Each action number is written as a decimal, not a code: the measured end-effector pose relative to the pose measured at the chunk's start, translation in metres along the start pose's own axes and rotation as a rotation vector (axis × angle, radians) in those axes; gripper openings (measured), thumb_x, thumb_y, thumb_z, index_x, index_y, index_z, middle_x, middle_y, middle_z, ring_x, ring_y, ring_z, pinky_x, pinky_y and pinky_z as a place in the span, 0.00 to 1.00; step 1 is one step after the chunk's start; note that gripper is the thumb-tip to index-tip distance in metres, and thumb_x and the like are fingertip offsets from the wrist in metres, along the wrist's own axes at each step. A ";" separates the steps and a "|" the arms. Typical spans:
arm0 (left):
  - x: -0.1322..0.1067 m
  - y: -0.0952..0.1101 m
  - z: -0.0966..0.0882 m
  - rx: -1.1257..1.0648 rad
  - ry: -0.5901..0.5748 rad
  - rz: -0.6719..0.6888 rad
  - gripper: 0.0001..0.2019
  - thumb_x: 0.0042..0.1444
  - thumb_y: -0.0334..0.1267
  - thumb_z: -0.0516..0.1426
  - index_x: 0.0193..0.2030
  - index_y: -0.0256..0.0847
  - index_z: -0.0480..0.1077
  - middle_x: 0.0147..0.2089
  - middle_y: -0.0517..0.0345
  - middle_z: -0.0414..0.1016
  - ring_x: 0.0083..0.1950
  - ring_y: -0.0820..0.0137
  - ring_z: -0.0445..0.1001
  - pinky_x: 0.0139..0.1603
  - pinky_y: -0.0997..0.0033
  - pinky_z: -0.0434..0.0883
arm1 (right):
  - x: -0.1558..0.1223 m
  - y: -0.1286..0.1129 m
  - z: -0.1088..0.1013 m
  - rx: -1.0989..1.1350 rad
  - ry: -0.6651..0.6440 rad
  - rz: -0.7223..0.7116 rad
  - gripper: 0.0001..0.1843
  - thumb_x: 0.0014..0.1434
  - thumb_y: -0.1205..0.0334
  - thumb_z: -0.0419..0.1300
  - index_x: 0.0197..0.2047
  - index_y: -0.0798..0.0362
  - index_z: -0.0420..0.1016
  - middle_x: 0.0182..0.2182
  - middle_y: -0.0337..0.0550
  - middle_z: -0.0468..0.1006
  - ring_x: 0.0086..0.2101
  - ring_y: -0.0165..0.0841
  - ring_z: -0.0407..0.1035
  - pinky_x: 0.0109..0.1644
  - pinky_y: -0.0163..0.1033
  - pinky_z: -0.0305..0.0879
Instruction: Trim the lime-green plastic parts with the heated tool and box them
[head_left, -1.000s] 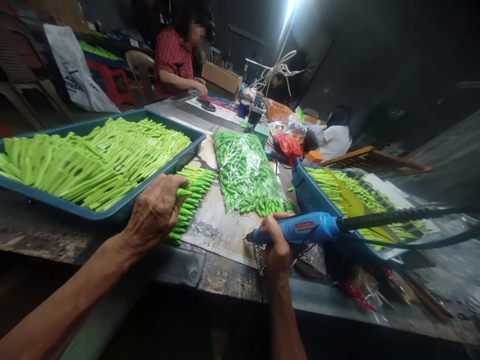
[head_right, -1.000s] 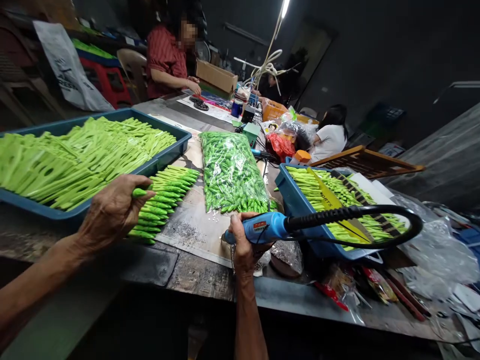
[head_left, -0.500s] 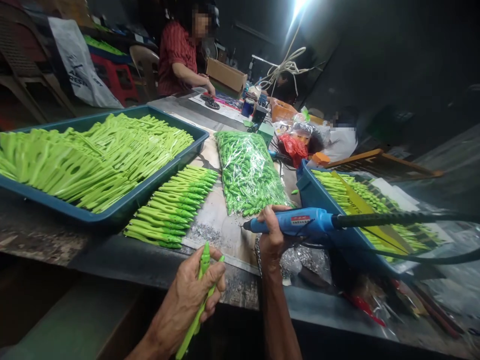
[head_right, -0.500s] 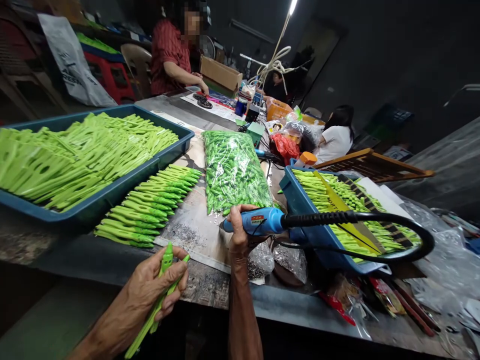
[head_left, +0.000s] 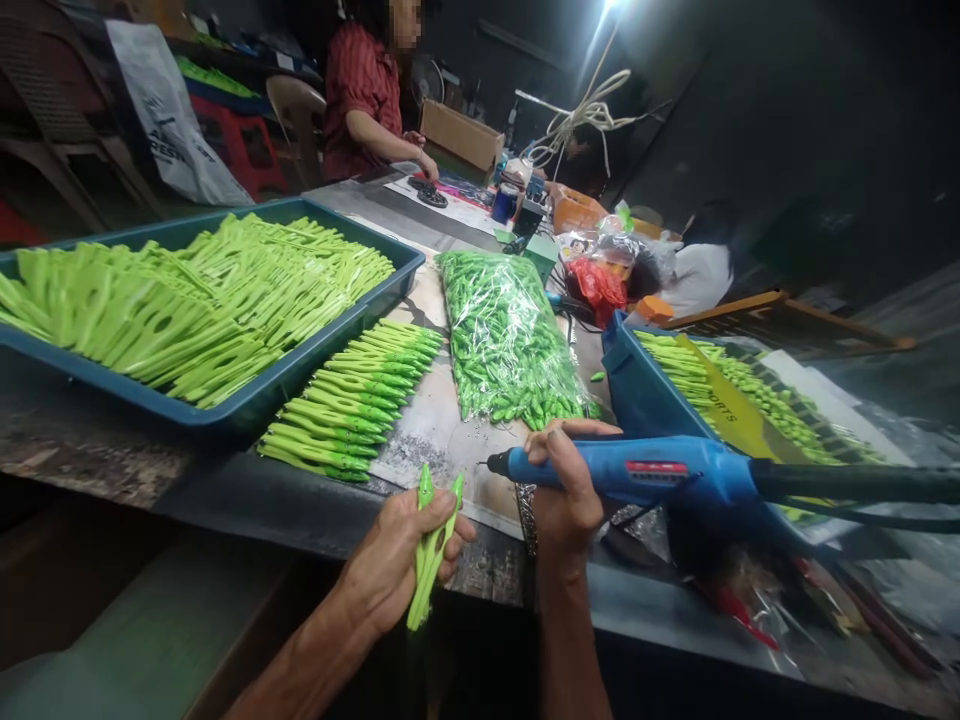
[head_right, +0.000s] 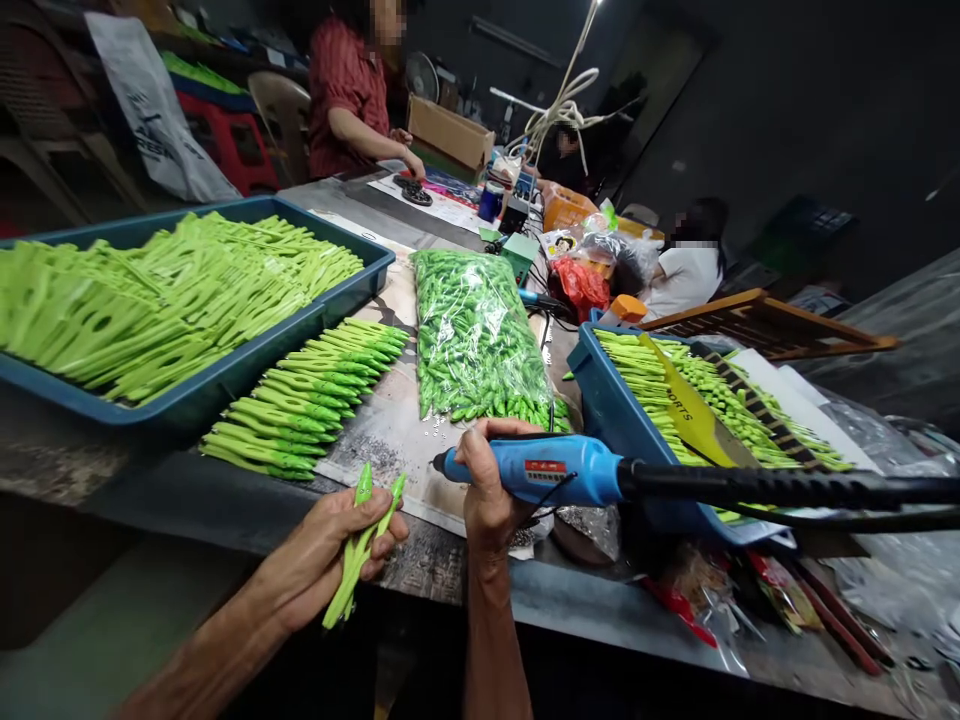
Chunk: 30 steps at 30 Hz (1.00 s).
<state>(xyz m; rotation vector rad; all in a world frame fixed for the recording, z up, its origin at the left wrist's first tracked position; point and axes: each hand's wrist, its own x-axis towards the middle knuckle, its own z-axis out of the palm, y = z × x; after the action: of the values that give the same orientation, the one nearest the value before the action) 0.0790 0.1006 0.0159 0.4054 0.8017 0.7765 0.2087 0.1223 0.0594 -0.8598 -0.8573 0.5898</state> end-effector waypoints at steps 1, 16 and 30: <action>0.002 -0.001 0.001 -0.020 0.016 -0.002 0.09 0.50 0.37 0.59 0.27 0.32 0.66 0.24 0.53 0.69 0.19 0.79 0.61 0.16 0.81 0.58 | -0.002 -0.004 0.001 0.008 0.001 0.001 0.08 0.51 0.66 0.59 0.36 0.52 0.64 0.22 0.32 0.66 0.22 0.26 0.62 0.33 0.36 0.60; 0.008 0.005 0.009 -0.206 0.017 0.003 0.08 0.55 0.27 0.52 0.28 0.29 0.69 0.24 0.53 0.68 0.18 0.79 0.61 0.15 0.82 0.56 | -0.012 -0.036 0.007 0.127 -0.043 -0.010 0.05 0.47 0.69 0.58 0.29 0.54 0.65 0.23 0.34 0.67 0.19 0.25 0.60 0.28 0.36 0.58; 0.011 0.001 0.006 -0.173 -0.022 0.022 0.08 0.55 0.28 0.53 0.26 0.30 0.67 0.24 0.54 0.68 0.18 0.80 0.61 0.15 0.82 0.56 | -0.015 -0.038 0.008 0.139 -0.023 0.018 0.07 0.46 0.67 0.60 0.31 0.53 0.65 0.22 0.34 0.67 0.19 0.25 0.60 0.28 0.37 0.58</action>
<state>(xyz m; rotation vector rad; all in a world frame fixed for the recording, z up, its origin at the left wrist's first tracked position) 0.0882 0.1088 0.0151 0.2677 0.7047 0.8533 0.1987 0.0940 0.0883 -0.7363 -0.8196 0.6685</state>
